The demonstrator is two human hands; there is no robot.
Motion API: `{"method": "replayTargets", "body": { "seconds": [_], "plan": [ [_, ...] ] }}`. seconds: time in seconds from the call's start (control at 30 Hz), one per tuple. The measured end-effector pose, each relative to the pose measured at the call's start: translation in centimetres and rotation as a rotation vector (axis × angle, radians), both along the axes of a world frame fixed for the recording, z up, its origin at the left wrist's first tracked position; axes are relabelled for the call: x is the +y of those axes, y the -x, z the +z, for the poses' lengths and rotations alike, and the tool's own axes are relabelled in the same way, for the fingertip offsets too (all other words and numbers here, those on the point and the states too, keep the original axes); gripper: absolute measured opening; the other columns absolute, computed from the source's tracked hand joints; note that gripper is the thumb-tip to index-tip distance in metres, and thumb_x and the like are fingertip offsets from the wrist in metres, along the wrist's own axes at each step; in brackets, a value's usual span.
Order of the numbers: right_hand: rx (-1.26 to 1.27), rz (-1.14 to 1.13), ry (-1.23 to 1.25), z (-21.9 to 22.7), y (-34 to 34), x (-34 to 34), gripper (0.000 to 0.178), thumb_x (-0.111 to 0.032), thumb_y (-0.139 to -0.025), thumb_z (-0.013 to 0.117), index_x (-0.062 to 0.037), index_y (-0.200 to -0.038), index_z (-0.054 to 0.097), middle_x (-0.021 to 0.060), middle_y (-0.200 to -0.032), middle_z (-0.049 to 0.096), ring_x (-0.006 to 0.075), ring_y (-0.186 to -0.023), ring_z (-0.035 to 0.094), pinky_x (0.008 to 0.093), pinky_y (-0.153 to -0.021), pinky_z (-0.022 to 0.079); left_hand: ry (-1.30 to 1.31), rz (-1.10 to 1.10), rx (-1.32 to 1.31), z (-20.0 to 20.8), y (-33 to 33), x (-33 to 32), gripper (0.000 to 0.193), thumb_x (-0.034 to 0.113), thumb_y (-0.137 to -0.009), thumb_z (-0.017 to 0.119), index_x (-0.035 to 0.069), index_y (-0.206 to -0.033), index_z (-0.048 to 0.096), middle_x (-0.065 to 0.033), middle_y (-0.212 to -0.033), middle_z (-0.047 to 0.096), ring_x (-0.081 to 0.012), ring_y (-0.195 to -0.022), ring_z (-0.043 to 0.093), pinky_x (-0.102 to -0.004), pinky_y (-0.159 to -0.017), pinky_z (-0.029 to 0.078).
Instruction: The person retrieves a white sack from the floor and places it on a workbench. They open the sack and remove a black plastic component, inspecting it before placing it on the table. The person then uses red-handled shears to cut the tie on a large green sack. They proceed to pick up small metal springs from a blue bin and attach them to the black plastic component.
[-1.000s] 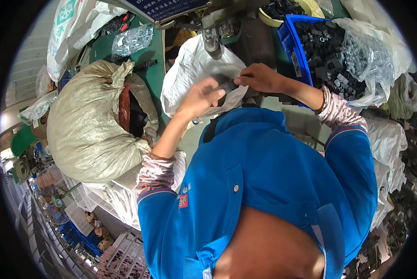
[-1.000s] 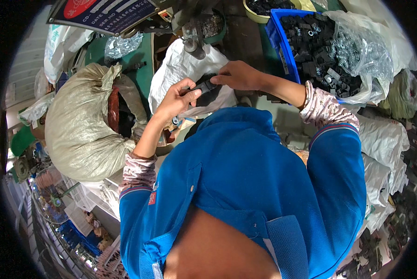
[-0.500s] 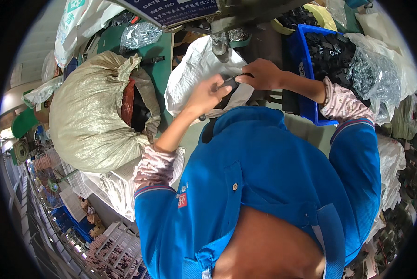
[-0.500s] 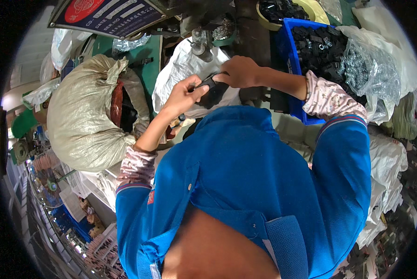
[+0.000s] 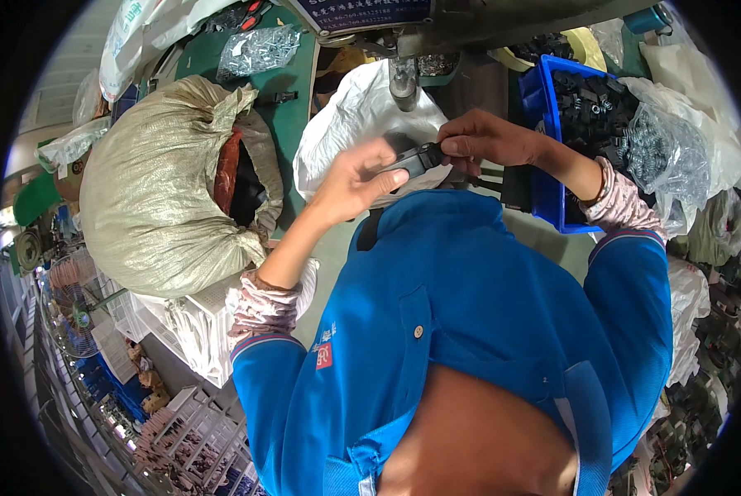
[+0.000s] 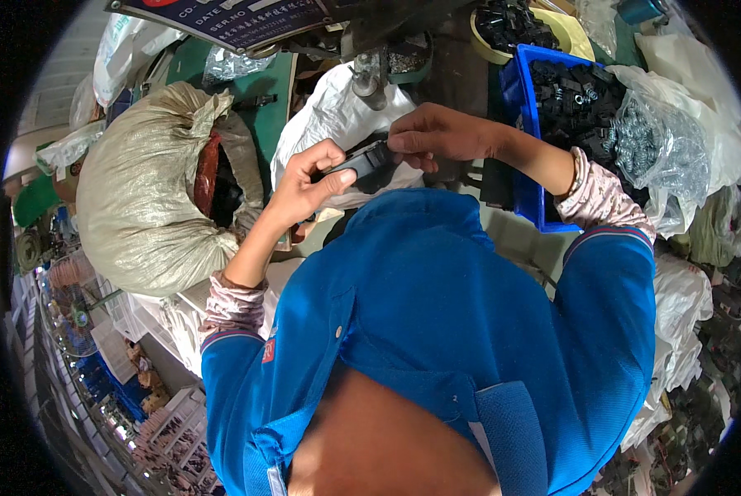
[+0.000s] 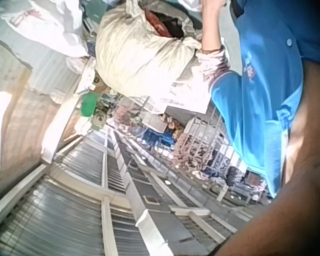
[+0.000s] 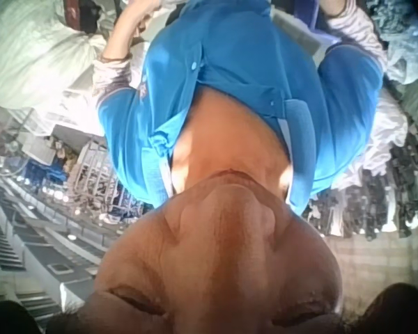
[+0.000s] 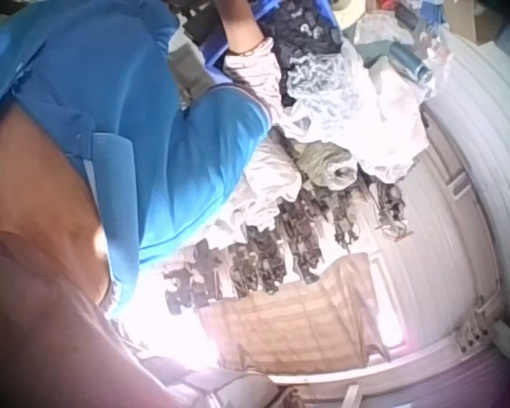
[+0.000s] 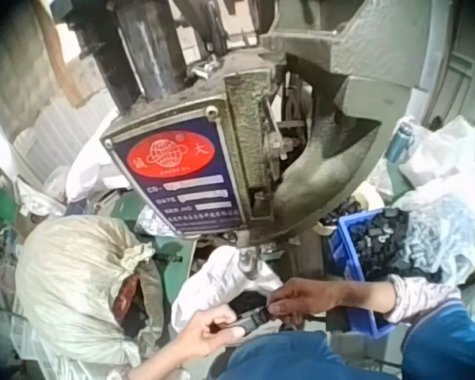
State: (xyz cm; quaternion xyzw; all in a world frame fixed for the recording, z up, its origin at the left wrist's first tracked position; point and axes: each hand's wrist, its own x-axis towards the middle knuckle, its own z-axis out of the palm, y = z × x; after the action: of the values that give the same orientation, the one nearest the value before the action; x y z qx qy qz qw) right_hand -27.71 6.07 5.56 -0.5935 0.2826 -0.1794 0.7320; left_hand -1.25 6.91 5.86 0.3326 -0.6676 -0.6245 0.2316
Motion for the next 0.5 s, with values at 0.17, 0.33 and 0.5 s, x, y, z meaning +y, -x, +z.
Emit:
{"method": "replayTargets", "body": {
  "seconds": [0.17, 0.33, 0.5],
  "plan": [
    [0.126, -0.028, 0.111, -1.1, -0.1, -0.5, 0.033, -0.033, -0.093, 0.053, -0.0001, -0.094, 0.058, 0.0029, -0.063, 0.055, 0.0079, -0.056, 0.053, 0.0226, -0.052, 0.042, 0.151, 0.000, -0.398, 1.3, 0.0, -0.4, 0.022, 0.021, -0.081, 0.068, 0.007, -0.089, 0.053, -0.0028, -0.078, 0.054, -0.0117, -0.059, 0.051, -0.0272, -0.053, 0.042],
    [0.421, -0.200, 0.419, -2.7, 2.0, -1.6, 0.028, -0.025, -0.091, 0.057, -0.0034, -0.109, 0.057, 0.0056, -0.079, 0.062, 0.0094, -0.070, 0.059, 0.0231, -0.059, 0.047, 0.663, -0.049, -0.516, 0.9, 0.1, -0.2, 0.023, 0.008, -0.076, 0.062, 0.010, -0.097, 0.053, -0.0120, -0.090, 0.059, -0.0318, -0.070, 0.058, -0.0406, -0.057, 0.046],
    [0.540, -0.380, 0.256, -2.2, 11.7, -6.3, 0.030, -0.001, -0.082, 0.059, 0.0002, -0.111, 0.057, 0.0086, -0.095, 0.066, 0.0148, -0.083, 0.065, 0.0267, -0.067, 0.055, 0.969, 0.054, -0.598, -1.6, 0.1, -0.4, 0.024, 0.004, -0.075, 0.057, 0.009, -0.098, 0.053, -0.0122, -0.094, 0.058, -0.0337, -0.079, 0.058, -0.0401, -0.064, 0.048]
  ]
}}
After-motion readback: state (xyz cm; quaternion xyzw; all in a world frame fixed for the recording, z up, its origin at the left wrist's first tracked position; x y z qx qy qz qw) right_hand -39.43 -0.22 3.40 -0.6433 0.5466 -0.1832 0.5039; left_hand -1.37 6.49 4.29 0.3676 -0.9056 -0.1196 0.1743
